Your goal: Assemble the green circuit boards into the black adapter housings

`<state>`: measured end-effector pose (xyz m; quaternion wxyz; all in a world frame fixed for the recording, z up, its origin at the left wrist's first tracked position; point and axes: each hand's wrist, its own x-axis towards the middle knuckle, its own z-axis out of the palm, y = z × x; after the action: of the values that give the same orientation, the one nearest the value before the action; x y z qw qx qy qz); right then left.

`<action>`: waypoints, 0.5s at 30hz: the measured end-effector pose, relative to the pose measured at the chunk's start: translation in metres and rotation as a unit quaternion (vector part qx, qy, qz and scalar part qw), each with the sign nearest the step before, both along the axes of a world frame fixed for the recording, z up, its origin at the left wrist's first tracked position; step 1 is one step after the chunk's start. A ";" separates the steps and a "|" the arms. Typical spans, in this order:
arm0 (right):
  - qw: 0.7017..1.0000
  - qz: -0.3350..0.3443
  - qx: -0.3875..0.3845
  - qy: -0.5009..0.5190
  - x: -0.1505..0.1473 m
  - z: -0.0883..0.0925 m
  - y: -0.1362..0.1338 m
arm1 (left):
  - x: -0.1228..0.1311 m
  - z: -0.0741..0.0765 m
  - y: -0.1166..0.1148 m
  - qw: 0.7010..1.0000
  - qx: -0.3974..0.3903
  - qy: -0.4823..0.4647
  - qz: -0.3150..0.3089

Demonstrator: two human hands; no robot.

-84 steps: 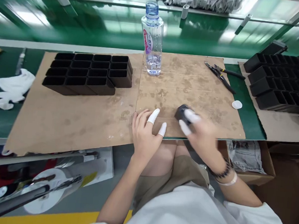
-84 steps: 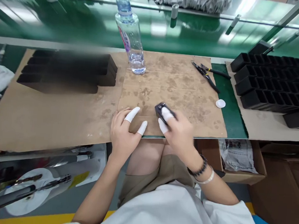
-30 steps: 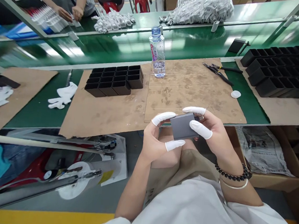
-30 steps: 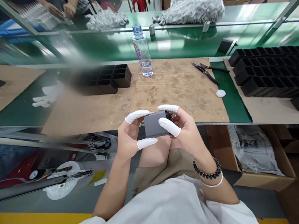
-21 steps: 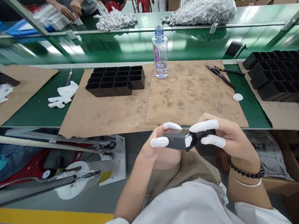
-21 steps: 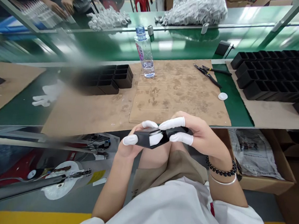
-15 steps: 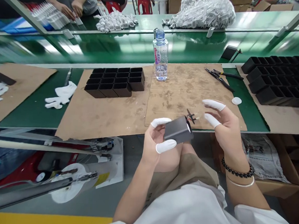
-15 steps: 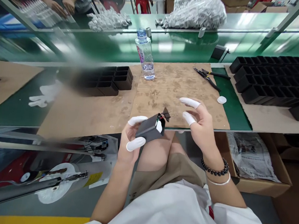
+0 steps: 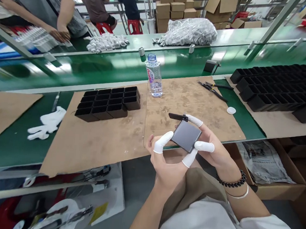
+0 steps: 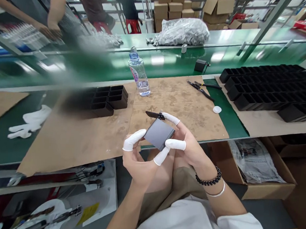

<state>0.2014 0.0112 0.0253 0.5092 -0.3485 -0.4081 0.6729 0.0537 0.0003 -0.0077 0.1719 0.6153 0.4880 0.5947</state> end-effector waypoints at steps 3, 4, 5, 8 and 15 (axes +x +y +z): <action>0.998 0.000 0.014 -0.058 0.014 0.007 0.013 | -0.005 -0.001 0.012 0.999 0.015 -0.014 -0.046; 0.996 -0.010 0.029 -0.088 0.021 0.010 0.023 | -0.007 -0.003 0.018 0.997 -0.005 -0.017 -0.072; 0.991 -0.028 0.053 -0.123 0.027 0.012 0.037 | -0.010 -0.005 0.024 0.995 -0.036 -0.020 -0.096; 0.952 -0.089 0.154 -0.247 0.045 0.020 0.111 | -0.016 -0.018 0.043 0.979 -0.148 -0.018 -0.136; 0.848 -0.166 0.167 -0.475 0.049 0.021 0.334 | -0.023 -0.045 0.055 0.957 -0.237 0.028 -0.163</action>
<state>0.2505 0.3448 0.0467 0.4077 -0.5977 -0.6425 0.2525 0.0310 0.0558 -0.0528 0.3934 0.6443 0.5130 0.4086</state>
